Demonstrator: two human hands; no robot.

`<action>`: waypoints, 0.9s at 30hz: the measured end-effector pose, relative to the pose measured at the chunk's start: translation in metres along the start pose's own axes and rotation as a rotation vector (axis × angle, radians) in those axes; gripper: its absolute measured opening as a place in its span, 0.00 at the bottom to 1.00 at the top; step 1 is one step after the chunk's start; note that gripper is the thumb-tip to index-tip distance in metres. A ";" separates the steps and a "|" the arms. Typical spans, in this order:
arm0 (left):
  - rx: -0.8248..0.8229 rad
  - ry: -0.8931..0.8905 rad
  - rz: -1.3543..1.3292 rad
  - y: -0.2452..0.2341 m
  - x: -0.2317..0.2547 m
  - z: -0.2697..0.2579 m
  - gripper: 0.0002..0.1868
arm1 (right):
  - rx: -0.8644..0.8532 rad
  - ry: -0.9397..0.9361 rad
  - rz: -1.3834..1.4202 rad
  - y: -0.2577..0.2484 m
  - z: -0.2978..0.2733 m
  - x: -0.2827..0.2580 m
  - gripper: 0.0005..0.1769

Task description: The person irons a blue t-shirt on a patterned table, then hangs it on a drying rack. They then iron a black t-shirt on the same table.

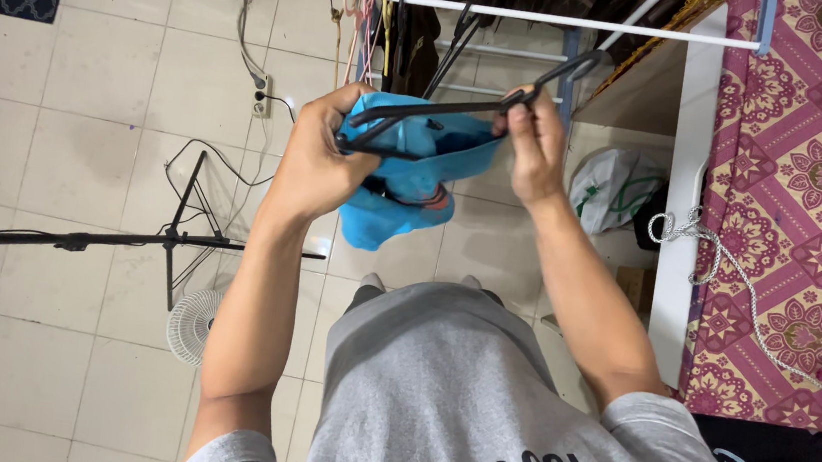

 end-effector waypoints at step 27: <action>0.320 -0.067 0.272 -0.004 -0.053 0.033 0.06 | -0.316 -0.502 -0.974 -0.067 -0.004 -0.104 0.06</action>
Point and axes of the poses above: each hand's wrist, its own z-axis towards the middle knuckle, its own y-axis out of the palm, x = y × z, the point moved 2 cm from there along z, towards the middle knuckle, and after that the axes turned 12 degrees about x, right-handed, at the moved point
